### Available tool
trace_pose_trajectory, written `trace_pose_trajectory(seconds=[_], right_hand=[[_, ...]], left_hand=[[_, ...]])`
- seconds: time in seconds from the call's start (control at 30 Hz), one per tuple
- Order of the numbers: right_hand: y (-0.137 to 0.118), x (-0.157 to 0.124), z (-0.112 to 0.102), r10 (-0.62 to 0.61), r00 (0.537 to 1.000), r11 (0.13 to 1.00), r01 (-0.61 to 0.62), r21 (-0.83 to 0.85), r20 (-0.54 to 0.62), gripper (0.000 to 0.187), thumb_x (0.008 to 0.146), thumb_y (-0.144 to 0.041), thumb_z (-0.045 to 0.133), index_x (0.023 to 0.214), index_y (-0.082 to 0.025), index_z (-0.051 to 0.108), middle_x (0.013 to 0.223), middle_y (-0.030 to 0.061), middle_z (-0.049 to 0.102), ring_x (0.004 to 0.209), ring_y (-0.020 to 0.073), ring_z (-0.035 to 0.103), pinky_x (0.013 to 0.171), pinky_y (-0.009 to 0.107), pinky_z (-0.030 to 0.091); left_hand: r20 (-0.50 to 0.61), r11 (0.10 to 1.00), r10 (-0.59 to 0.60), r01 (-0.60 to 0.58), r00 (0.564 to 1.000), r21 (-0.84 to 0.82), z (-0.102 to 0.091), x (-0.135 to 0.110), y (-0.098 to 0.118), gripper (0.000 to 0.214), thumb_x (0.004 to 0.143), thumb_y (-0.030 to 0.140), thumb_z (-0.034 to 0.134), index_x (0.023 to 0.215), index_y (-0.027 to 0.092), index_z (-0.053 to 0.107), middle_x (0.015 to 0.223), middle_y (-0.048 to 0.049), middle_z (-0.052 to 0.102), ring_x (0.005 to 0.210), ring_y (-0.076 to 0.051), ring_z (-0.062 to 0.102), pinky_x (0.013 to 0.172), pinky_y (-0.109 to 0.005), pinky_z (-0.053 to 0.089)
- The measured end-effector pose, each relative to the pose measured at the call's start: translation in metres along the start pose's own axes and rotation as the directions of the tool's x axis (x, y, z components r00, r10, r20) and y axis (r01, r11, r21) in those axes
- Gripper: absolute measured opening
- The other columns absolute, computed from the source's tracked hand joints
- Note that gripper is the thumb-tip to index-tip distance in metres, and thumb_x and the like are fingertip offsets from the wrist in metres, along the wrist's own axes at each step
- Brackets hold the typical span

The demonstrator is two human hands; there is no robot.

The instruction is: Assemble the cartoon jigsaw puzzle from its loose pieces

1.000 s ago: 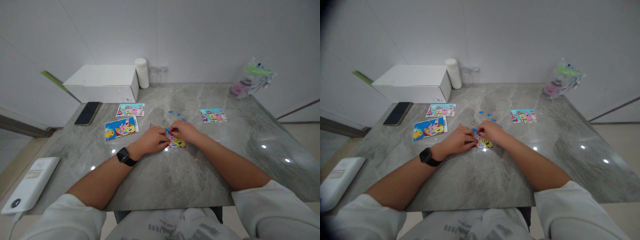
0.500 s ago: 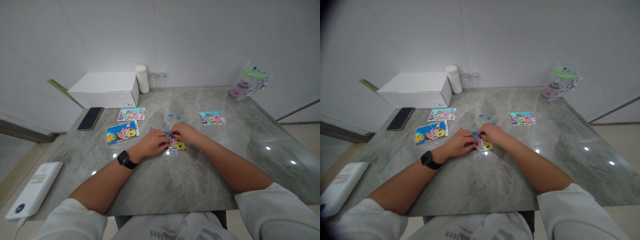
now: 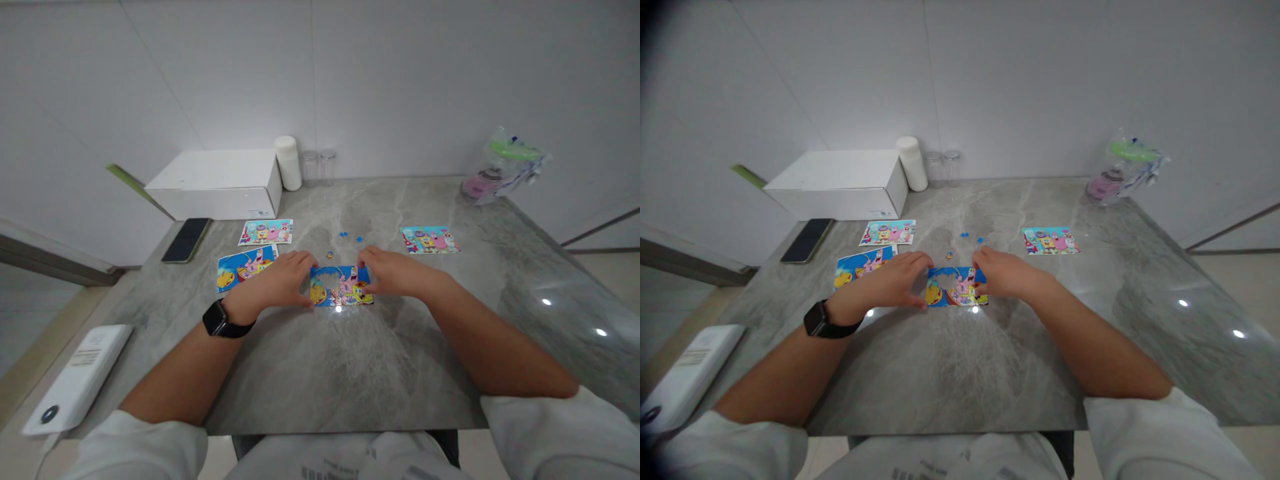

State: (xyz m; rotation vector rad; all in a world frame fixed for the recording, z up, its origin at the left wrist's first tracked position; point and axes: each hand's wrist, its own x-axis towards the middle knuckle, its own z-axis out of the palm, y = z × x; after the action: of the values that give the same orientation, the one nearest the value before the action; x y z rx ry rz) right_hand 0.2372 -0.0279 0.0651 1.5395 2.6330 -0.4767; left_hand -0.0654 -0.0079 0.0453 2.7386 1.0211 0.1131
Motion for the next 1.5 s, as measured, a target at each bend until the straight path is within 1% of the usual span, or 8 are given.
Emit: trace_pose_trajectory(seconds=[0.1, 0.2, 0.37, 0.5, 0.73, 0.97, 1.2, 1.5], right_hand=[[-0.006, 0.000, 0.009, -0.012, 0.998, 1.000, 0.014, -0.021, 0.066, 0.052, 0.073, -0.034, 0.088, 0.115, -0.019, 0.063, 0.125, 0.0137, 0.062, 0.104, 0.0284, 0.068, 0.084, 0.034, 0.052], [-0.008, 0.003, 0.016, -0.028, 0.996, 0.999, 0.031, -0.031, 0.089, 0.054, 0.069, -0.032, 0.090, 0.114, -0.018, 0.065, 0.125, 0.0148, 0.061, 0.107, 0.0303, 0.067, 0.089, 0.036, 0.053], [-0.009, 0.005, 0.023, -0.034, 0.995, 0.997, 0.041, -0.068, 0.097, 0.052, 0.071, -0.034, 0.087, 0.116, -0.017, 0.068, 0.129, 0.0165, 0.058, 0.111, 0.0322, 0.066, 0.093, 0.039, 0.054], [-0.007, 0.006, 0.025, -0.037, 0.995, 0.997, 0.042, -0.060, 0.090, 0.049, 0.073, -0.034, 0.086, 0.116, -0.019, 0.069, 0.132, 0.0156, 0.057, 0.112, 0.0319, 0.065, 0.094, 0.039, 0.054], [0.000, 0.005, 0.025, -0.034, 0.997, 0.999, 0.036, -0.024, 0.069, 0.048, 0.068, -0.028, 0.090, 0.111, -0.021, 0.071, 0.131, 0.0136, 0.058, 0.112, 0.0304, 0.066, 0.095, 0.038, 0.053], [0.000, 0.007, 0.023, -0.049, 0.995, 0.998, 0.053, -0.045, 0.090, 0.049, 0.068, -0.029, 0.090, 0.112, -0.019, 0.070, 0.129, 0.0144, 0.058, 0.110, 0.0304, 0.066, 0.095, 0.038, 0.053], [-0.002, 0.005, 0.019, -0.067, 0.993, 0.995, 0.074, -0.062, 0.099, 0.050, 0.070, -0.030, 0.088, 0.114, -0.018, 0.068, 0.130, 0.0150, 0.059, 0.112, 0.0303, 0.066, 0.096, 0.038, 0.053], [-0.005, 0.004, 0.018, -0.079, 0.993, 0.995, 0.083, -0.049, 0.083, 0.041, 0.072, -0.027, 0.084, 0.110, -0.019, 0.070, 0.129, 0.0151, 0.059, 0.108, 0.0299, 0.066, 0.092, 0.038, 0.053]], left_hand=[[0.061, 1.000, 0.007, -0.008, 0.998, 0.008, 0.006, 0.000, 0.001, 0.071, 0.072, 0.052, 0.088, 0.127, 0.020, 0.057, 0.133, -0.0129, 0.062, 0.122, -0.032, 0.061, 0.106, -0.044, 0.048], [0.078, 1.000, 0.018, -0.018, 0.997, 0.007, 0.010, -0.001, 0.000, 0.070, 0.072, 0.053, 0.088, 0.125, 0.019, 0.060, 0.134, -0.0140, 0.061, 0.124, -0.032, 0.060, 0.107, -0.043, 0.048], [0.074, 1.000, 0.023, -0.023, 0.997, -0.008, 0.013, 0.000, -0.001, 0.062, 0.074, 0.050, 0.087, 0.123, 0.019, 0.063, 0.132, -0.0130, 0.061, 0.120, -0.031, 0.061, 0.104, -0.042, 0.049], [0.042, 0.999, 0.022, -0.021, 0.999, -0.036, 0.017, 0.001, -0.001, 0.054, 0.076, 0.045, 0.084, 0.120, 0.020, 0.065, 0.129, -0.0120, 0.062, 0.117, -0.030, 0.062, 0.102, -0.041, 0.050], [0.007, 0.994, 0.029, -0.028, 1.000, -0.105, 0.016, 0.004, 0.004, 0.054, 0.076, 0.039, 0.085, 0.121, 0.021, 0.063, 0.127, -0.0119, 0.062, 0.115, -0.030, 0.062, 0.101, -0.043, 0.051], [0.019, 0.993, 0.009, -0.007, 1.000, -0.115, 0.012, 0.006, 0.009, 0.054, 0.075, 0.035, 0.084, 0.122, 0.021, 0.062, 0.126, -0.0115, 0.062, 0.116, -0.030, 0.063, 0.102, -0.043, 0.051], [-0.003, 0.994, 0.031, -0.031, 1.000, -0.102, 0.014, 0.006, 0.008, 0.055, 0.074, 0.038, 0.082, 0.122, 0.022, 0.060, 0.124, -0.0107, 0.063, 0.114, -0.031, 0.063, 0.102, -0.044, 0.051], [-0.038, 0.994, 0.046, -0.049, 0.998, -0.099, 0.016, 0.006, 0.009, 0.065, 0.075, 0.040, 0.082, 0.132, 0.023, 0.056, 0.130, -0.0117, 0.062, 0.120, -0.031, 0.062, 0.106, -0.046, 0.048]])
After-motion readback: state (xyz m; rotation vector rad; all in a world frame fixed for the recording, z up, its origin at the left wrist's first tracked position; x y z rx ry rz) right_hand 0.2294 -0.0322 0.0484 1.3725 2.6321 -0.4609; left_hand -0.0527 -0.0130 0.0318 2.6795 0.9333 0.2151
